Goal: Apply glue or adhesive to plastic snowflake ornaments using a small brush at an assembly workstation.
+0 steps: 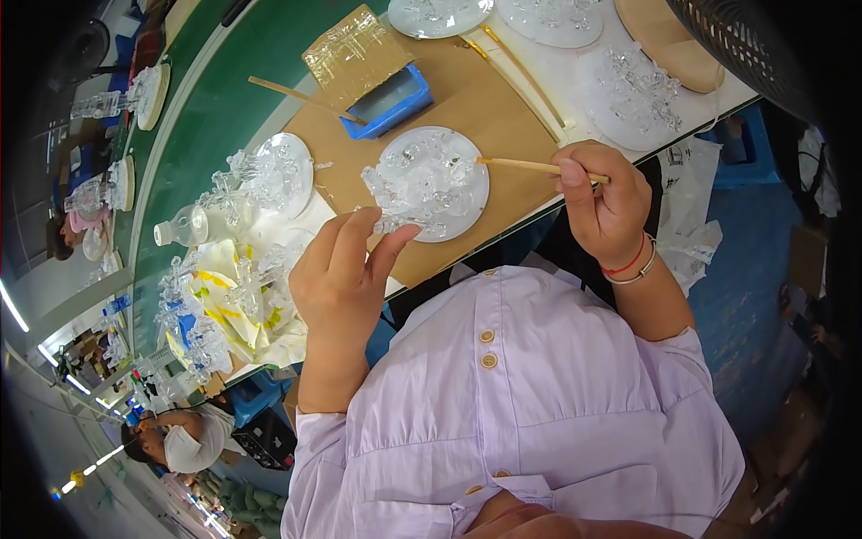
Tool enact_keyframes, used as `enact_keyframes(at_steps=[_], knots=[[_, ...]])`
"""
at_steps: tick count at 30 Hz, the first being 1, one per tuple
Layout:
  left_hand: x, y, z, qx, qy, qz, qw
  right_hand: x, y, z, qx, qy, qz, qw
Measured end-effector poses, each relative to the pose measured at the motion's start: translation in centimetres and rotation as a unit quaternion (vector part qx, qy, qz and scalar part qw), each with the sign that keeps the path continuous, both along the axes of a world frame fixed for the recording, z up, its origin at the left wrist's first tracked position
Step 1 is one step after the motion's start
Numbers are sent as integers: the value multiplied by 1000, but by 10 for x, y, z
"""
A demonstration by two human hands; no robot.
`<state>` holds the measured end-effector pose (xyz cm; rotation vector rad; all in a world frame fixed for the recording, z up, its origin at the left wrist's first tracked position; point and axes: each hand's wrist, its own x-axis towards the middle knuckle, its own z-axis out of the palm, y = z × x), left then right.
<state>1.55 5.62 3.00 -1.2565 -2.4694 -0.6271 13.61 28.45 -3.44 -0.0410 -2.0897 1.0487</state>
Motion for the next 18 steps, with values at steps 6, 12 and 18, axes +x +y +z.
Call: enact_keyframes(at_steps=[6,12,18], knots=[[0,1,0,6,-16,-2,1000,-1,1,4,32,-16,9,999],[0,1,-1,15,-22,-6,1000,1,-5,8,43,-15,44,998],[-1,-1,-1,19,-41,-10,999,-1,-9,6,34,-6,67,997]])
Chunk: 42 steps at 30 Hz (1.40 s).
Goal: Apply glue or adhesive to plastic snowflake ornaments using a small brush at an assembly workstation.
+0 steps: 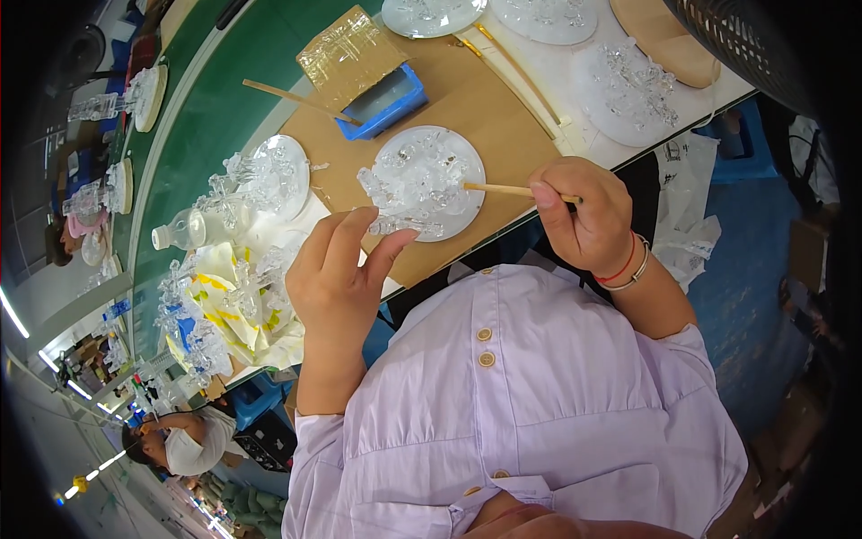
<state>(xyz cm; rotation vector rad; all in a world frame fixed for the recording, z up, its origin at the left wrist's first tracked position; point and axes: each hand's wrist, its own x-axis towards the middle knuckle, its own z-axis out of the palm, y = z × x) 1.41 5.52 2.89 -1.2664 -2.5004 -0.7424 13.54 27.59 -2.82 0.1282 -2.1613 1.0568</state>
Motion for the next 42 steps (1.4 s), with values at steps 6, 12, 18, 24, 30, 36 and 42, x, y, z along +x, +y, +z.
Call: enact_keyframes(at_steps=[6,12,18,24,30,36,42], knots=[[-1,-2,2,3,-12,-14,1000,2,3,4,19,-21,-19,999],[-2,-3,2,3,-22,-16,1000,0,8,5,22,-6,-43,999],[-4,-4,-2,8,-36,-32,999,3,5,9,24,-18,-21,999],[-5,-3,-3,8,-33,-38,999,-5,7,10,27,12,-39,999],[-5,-4,-3,5,-35,-39,999,0,5,14,34,-4,-16,999],[-5,-3,-5,15,-35,-41,998,-3,8,11,28,3,-29,999],[-3,-1,-6,18,-26,-43,999,0,8,13,17,-6,21,1000]])
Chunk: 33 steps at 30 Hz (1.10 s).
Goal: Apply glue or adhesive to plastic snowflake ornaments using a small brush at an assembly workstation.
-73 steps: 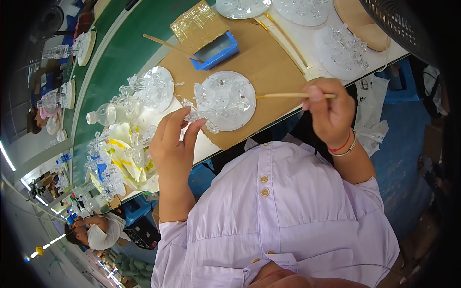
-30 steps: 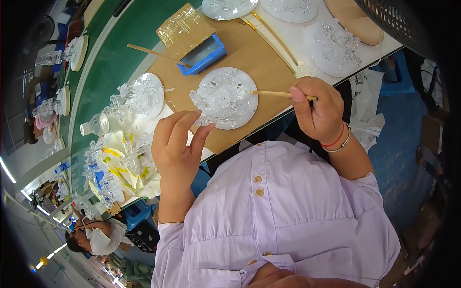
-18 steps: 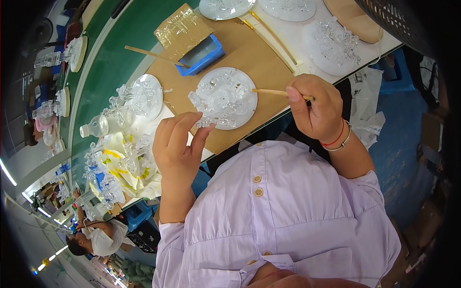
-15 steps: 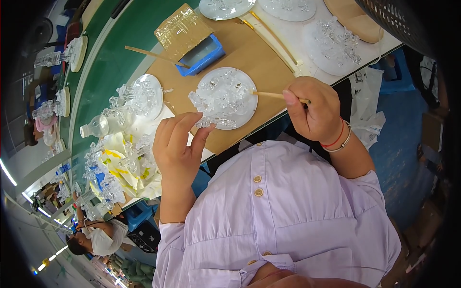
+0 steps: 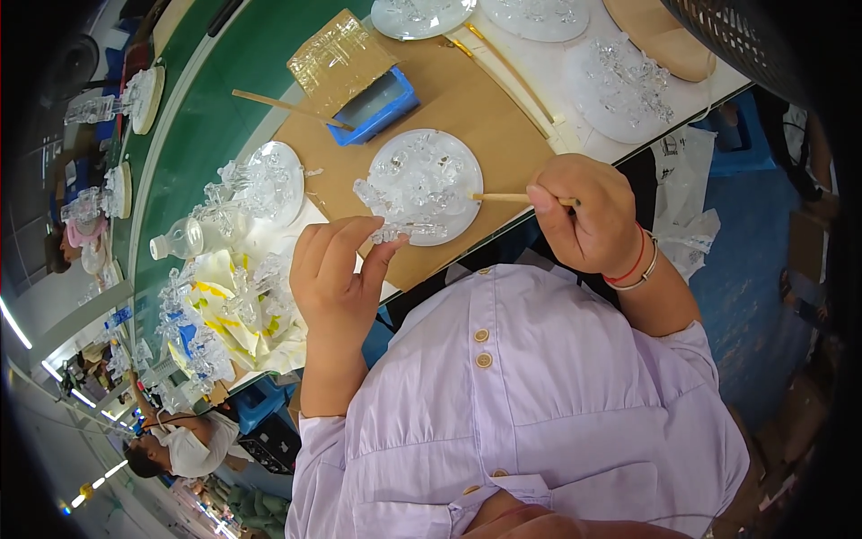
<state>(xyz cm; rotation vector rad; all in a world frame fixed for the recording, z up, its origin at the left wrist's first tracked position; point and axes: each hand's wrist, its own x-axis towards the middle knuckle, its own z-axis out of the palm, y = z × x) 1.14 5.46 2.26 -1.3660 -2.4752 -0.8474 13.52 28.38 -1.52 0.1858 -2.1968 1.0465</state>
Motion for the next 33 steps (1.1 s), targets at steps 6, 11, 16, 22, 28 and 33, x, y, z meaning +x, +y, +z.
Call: enact_keyframes(at_steps=[6,11,16,22,28,33], knots=[[2,7,-2,3,20,-2,1000,-6,4,0,17,18,-5,1000],[3,9,-3,5,25,1,1000,-1,5,2,12,18,32,999],[5,10,-2,-1,24,8,1000,-4,6,1,16,26,-12,999],[6,9,0,-5,20,9,1000,-7,4,-4,5,36,-11,999],[8,10,0,-7,22,11,1000,-14,4,-6,24,33,-2,999],[7,11,0,0,19,9,1000,-6,6,0,14,4,39,999]])
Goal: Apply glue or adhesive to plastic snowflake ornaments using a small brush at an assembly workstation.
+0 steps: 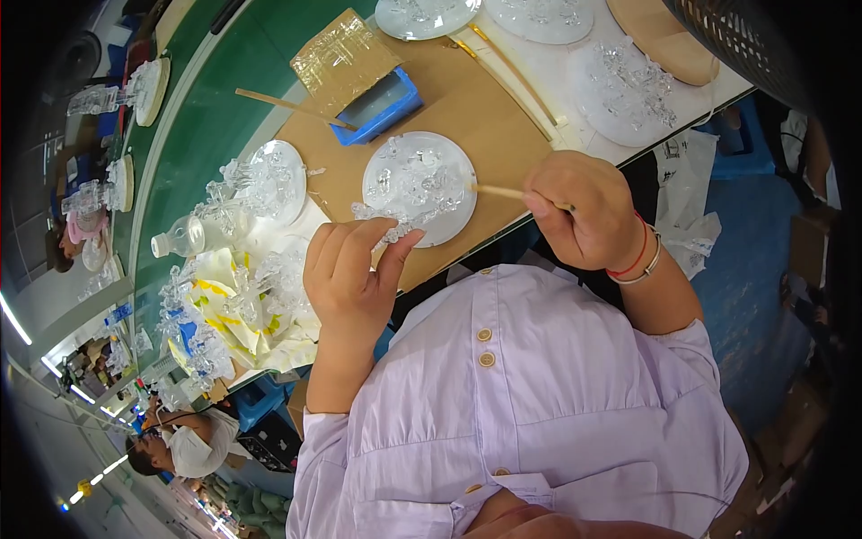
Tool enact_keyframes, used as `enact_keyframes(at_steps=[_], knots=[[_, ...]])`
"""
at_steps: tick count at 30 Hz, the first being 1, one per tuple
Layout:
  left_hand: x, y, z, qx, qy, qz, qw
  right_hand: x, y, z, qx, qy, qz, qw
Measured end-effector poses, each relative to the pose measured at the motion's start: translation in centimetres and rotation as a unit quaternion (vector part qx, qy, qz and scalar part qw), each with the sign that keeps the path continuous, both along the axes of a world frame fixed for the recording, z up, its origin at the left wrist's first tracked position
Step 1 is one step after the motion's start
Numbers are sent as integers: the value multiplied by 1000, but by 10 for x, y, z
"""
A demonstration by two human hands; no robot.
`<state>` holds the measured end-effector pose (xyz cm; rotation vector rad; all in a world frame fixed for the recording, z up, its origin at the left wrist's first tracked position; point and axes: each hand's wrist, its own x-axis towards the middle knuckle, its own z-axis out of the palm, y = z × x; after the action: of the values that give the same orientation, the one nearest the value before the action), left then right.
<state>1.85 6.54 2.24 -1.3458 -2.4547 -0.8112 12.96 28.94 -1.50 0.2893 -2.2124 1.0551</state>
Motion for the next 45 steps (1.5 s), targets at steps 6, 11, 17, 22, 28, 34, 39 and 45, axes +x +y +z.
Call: enact_keyframes(at_steps=[6,11,17,22,28,34,39,45], knots=[[0,-4,3,-9,3,7,1000,-1,10,7,-85,27,-39,995],[4,-13,1,-4,15,35,999,-34,19,19,-90,40,-56,994],[-1,-20,-4,24,-1,63,998,-91,2,26,23,72,-47,996],[-5,-26,-5,30,-13,41,999,-113,-8,14,75,31,-30,996],[-8,-32,-4,32,-26,28,999,-109,-7,17,80,69,-36,994],[-9,-31,-5,39,-42,39,998,-69,-3,34,56,87,-39,994],[-9,-27,-8,44,-45,41,997,-25,-8,21,-61,10,-22,998],[-8,-21,-7,47,-47,36,997,-18,-21,3,-53,7,33,998]])
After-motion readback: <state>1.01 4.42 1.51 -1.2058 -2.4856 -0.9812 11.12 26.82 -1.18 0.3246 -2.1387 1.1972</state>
